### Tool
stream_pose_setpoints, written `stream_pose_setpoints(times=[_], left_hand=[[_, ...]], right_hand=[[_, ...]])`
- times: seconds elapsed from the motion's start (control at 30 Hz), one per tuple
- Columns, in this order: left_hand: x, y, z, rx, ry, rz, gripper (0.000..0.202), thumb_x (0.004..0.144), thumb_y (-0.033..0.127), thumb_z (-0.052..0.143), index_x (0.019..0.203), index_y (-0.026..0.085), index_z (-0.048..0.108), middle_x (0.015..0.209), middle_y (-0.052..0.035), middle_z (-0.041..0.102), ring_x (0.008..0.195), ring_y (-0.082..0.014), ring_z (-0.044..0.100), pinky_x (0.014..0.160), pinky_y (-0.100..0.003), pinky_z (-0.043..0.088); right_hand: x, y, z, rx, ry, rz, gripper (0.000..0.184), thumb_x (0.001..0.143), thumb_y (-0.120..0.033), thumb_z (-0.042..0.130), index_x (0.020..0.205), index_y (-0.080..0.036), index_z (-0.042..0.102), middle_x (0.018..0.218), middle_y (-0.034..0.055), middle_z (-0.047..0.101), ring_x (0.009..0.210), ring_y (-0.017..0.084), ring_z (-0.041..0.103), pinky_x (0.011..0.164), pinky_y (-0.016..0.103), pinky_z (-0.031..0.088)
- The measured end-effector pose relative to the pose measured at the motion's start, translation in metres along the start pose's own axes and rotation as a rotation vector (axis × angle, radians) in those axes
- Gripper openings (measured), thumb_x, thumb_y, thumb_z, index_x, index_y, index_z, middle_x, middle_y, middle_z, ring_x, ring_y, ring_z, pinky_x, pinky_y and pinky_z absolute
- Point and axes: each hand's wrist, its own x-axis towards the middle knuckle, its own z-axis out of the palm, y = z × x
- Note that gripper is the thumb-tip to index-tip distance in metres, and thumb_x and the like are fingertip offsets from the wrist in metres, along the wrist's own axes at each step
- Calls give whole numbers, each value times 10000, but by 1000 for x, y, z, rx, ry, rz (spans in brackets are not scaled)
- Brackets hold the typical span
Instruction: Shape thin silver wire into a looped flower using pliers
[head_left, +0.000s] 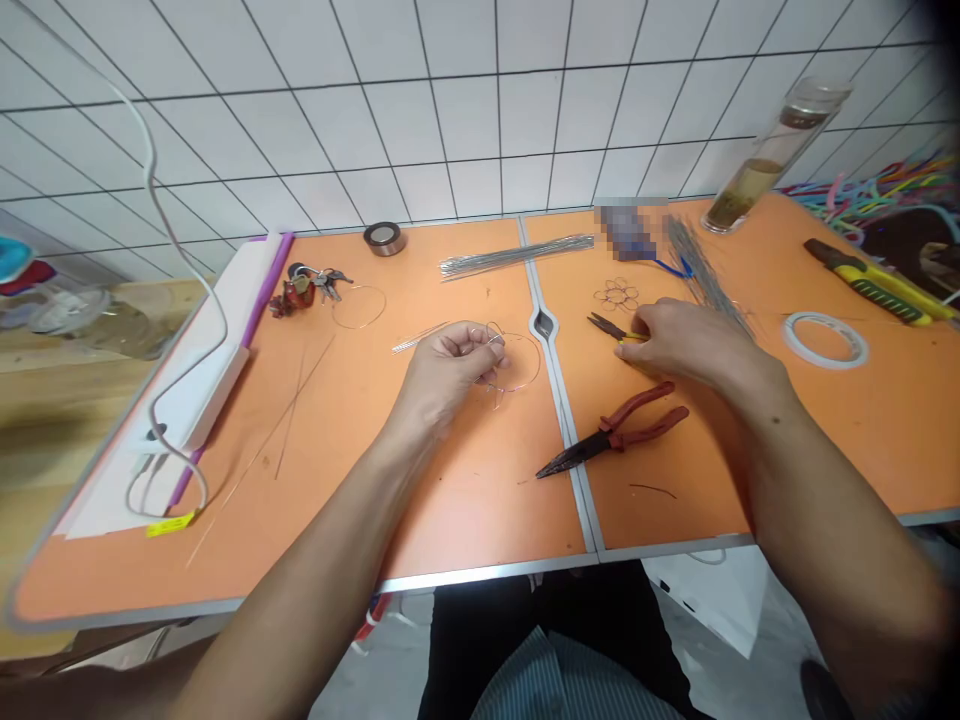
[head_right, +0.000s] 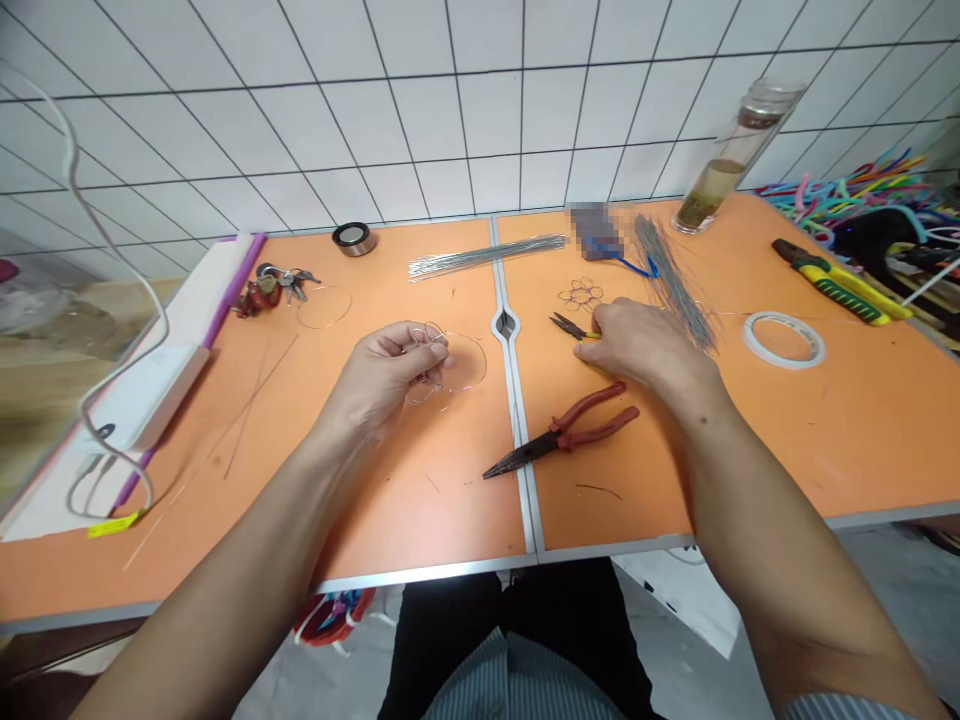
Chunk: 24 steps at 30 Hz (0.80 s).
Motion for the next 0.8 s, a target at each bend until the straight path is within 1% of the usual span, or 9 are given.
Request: stream_pose_setpoints(times=[0.07, 0.1, 0.17, 0.27, 0.37, 0.47, 0.6, 0.7, 0.8], left_hand=[[0, 0, 0, -3, -8, 7, 174, 741, 278, 876, 754, 183, 730, 746, -20, 752, 623, -99, 590, 626, -229, 482], [1, 0, -1, -3, -12, 8, 176, 748, 283, 874, 756, 184, 729, 748, -19, 752, 625, -99, 592, 627, -229, 482], [2, -1, -2, -3, -21, 9, 185, 760, 297, 875, 761, 185, 728, 755, -20, 752, 628, -99, 595, 632, -228, 485], [3, -2, -3, -4, -31, 13, 192, 770, 306, 875, 767, 185, 726, 763, -22, 756, 635, -98, 596, 638, -227, 487], [2, -2, -4, -6, -30, 18, 185, 773, 300, 871, 770, 183, 726, 763, -24, 760, 644, -100, 596, 645, -229, 489], [2, -2, -4, -15, -31, 11, 180, 770, 298, 867, 776, 183, 729, 768, -27, 766, 643, -100, 595, 644, -230, 487], [3, -3, -4, -32, -31, -6, 183, 755, 302, 869, 787, 182, 735, 774, -32, 771, 638, -102, 601, 643, -234, 491], [3, -3, -4, -31, -30, -1, 180, 759, 306, 867, 796, 181, 742, 774, -33, 771, 639, -103, 606, 646, -237, 492], [3, -3, -3, -39, -38, 3, 181, 759, 307, 873, 806, 181, 752, 788, -35, 776, 647, -104, 612, 658, -241, 500]], right_hand=[[2, 0, -1, -3, -7, 11, 233, 842, -412, 672, 899, -204, 761, 948, 184, 772, 815, 350, 697, 663, 416, 406], [3, 0, -1, 2, -8, 20, 222, 826, -397, 672, 900, -205, 753, 944, 185, 772, 809, 353, 689, 662, 421, 402], [7, 1, 1, 35, -14, 43, 247, 800, -386, 680, 963, -212, 745, 952, 177, 776, 808, 353, 677, 673, 424, 401], [12, 1, 6, 105, -28, 62, 309, 777, -361, 691, 1058, -231, 710, 944, 142, 773, 803, 324, 658, 680, 404, 382], [13, -3, 10, 127, -28, 27, 262, 799, -331, 664, 1046, -241, 660, 932, 128, 745, 776, 298, 619, 662, 392, 346], [7, -10, 9, 149, 42, 13, 196, 856, -330, 635, 1029, -242, 608, 892, 124, 699, 719, 277, 558, 657, 384, 317], [-1, -19, 8, 280, 193, -26, 126, 926, -316, 599, 1012, -250, 535, 820, 95, 654, 674, 254, 507, 657, 373, 298], [-3, -27, 8, 418, 273, -72, 161, 927, -361, 643, 993, -262, 534, 835, 69, 682, 722, 260, 564, 660, 358, 328], [-3, -37, 12, 480, 265, -153, 159, 967, -409, 619, 948, -256, 581, 879, 67, 725, 791, 268, 629, 687, 354, 365]])
